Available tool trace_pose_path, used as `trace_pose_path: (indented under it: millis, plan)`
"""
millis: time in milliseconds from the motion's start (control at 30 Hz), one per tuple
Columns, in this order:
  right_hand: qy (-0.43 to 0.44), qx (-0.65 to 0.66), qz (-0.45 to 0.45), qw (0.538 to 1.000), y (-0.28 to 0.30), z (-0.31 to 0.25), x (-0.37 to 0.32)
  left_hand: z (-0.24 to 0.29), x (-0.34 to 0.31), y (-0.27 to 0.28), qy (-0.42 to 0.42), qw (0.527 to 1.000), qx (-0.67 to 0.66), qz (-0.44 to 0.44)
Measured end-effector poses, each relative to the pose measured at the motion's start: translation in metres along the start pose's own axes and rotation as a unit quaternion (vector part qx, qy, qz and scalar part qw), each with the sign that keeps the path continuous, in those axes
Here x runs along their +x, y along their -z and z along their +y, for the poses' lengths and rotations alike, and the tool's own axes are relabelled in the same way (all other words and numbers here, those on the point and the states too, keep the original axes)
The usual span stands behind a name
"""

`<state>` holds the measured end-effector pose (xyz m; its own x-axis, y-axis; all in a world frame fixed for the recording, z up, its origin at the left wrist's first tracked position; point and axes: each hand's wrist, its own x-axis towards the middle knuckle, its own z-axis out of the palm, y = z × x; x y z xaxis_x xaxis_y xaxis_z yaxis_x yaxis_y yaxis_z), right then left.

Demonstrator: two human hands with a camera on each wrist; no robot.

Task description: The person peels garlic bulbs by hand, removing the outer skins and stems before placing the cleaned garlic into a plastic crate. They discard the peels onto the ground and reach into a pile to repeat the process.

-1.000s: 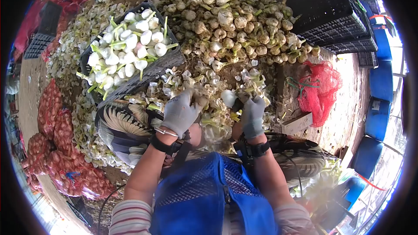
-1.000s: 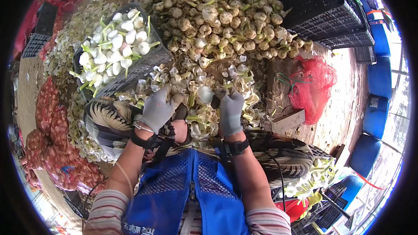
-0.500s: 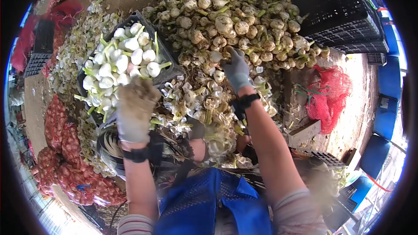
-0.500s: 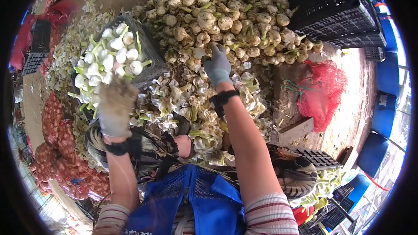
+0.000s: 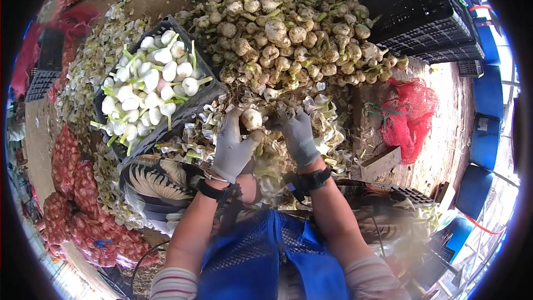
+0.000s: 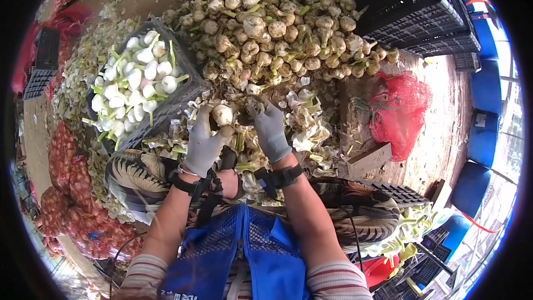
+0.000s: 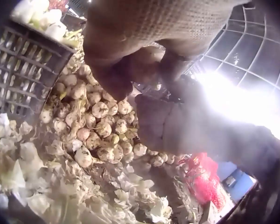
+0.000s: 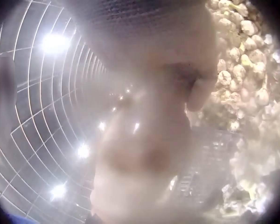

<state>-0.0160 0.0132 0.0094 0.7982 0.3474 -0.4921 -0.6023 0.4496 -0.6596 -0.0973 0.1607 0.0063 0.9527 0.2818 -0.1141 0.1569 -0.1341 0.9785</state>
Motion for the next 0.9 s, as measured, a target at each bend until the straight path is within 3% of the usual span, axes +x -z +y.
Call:
trace_pose_path:
  millis: [33,67,100,133,233,300,467,567,733,767,800,900]
  plan:
    - [-0.030,-0.094,0.024,0.995,-0.001,0.001,-0.007,0.010,-0.003,0.003,-0.005,1.000,-0.002,0.002]
    - [-0.059,-0.187,0.050,0.979,0.000,0.004,-0.014,0.021,-0.006,0.007,-0.017,0.995,0.095,-0.016]
    - [-0.039,-0.193,0.025,0.980,0.001,0.015,-0.019,0.027,-0.010,0.009,-0.029,0.981,0.191,-0.033]
    - [0.038,-0.296,0.019,0.954,-0.003,0.021,-0.020,0.026,-0.015,0.009,-0.032,0.981,0.190,-0.030]
    - [0.047,-0.339,0.027,0.939,-0.008,0.013,-0.036,0.026,-0.027,0.007,-0.069,0.970,0.231,0.002]
    - [0.161,-0.350,0.009,0.923,-0.018,0.005,-0.051,0.035,-0.032,0.004,-0.070,0.997,-0.012,0.001]
    - [0.075,-0.278,0.037,0.957,-0.001,0.006,-0.068,0.024,-0.045,0.004,-0.057,0.997,-0.036,-0.033]
    - [0.183,-0.386,0.025,0.904,-0.001,0.008,-0.071,0.040,-0.050,-0.002,-0.081,0.996,-0.017,-0.041]
    - [0.211,-0.436,0.005,0.875,-0.013,-0.014,-0.094,0.073,-0.057,0.003,-0.085,0.996,-0.026,-0.029]
    - [0.233,-0.448,-0.010,0.863,-0.014,-0.016,-0.099,0.073,-0.058,0.005,-0.041,0.995,-0.081,-0.046]
    - [0.234,-0.448,-0.012,0.863,-0.010,-0.016,-0.099,0.074,-0.058,0.008,0.004,0.989,-0.135,-0.062]
    - [0.063,-0.275,-0.031,0.959,-0.004,-0.017,-0.100,0.066,-0.059,0.012,0.051,0.985,-0.129,-0.098]
